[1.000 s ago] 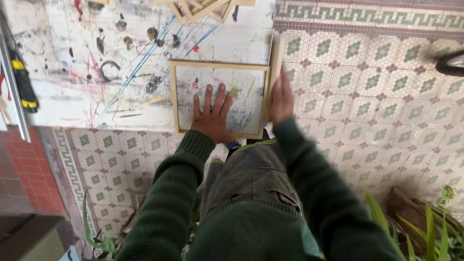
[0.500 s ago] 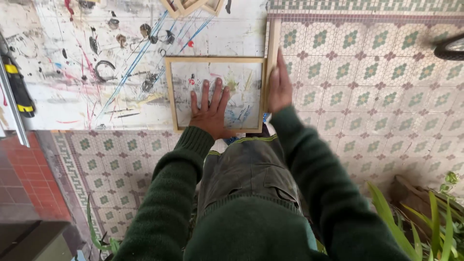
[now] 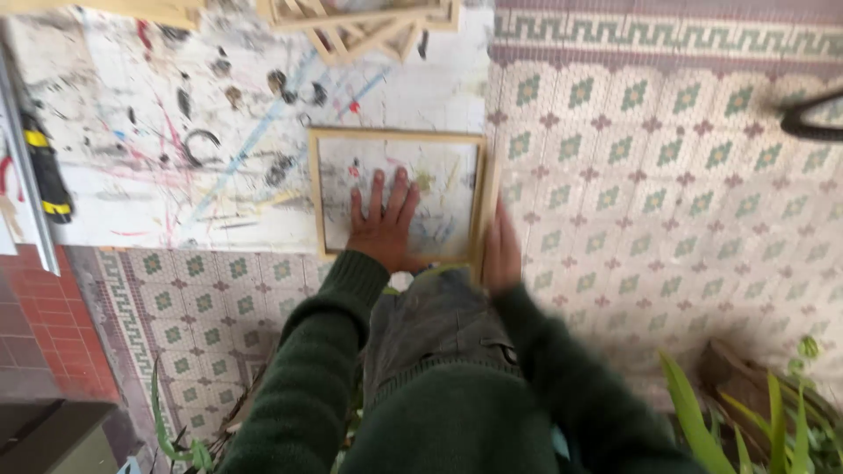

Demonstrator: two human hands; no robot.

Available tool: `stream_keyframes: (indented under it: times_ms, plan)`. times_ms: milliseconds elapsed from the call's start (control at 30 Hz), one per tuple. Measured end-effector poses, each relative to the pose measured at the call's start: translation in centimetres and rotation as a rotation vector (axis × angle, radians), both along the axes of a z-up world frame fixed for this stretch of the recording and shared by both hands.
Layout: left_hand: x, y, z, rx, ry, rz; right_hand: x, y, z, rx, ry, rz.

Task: Sanding the edges of a small wooden frame.

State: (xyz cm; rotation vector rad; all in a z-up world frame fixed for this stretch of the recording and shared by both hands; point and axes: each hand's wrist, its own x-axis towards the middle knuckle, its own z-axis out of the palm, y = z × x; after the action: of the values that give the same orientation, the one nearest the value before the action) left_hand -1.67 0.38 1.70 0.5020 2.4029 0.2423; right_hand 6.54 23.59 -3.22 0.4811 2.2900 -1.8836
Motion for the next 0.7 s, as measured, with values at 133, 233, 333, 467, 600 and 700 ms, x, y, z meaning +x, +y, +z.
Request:
stream_keyframes:
  times_ms: [133, 233, 333, 467, 600, 700]
  plan:
    - [0.3, -0.4, -0.2, 0.030, 0.028, -0.014, 0.1, -0.7, 2.7, -0.079, -0.142, 0.052]
    - [0.8, 0.3, 0.1, 0.012, -0.005, -0.005, -8.2, -0.4, 6.1, -0.066, -0.111, 0.017]
    - [0.8, 0.0, 0.5, -0.019, -0.048, -0.002, -8.0, 0.1, 3.1, -0.006, -0.049, -0.049]
    - [-0.6, 0.4, 0.4, -0.009, -0.040, 0.007, 1.7, 0.7, -0.2, -0.208, -0.209, 0.024]
    - [-0.6, 0.9, 2.1, -0.074, -0.160, -0.003, -3.7, 0.4, 1.3, -0.137, -0.276, -0.040]
    - [-1.4, 1.0, 1.8, -0.108, -0.203, -0.007, -11.7, 0.1, 5.1, -0.253, -0.413, -0.170]
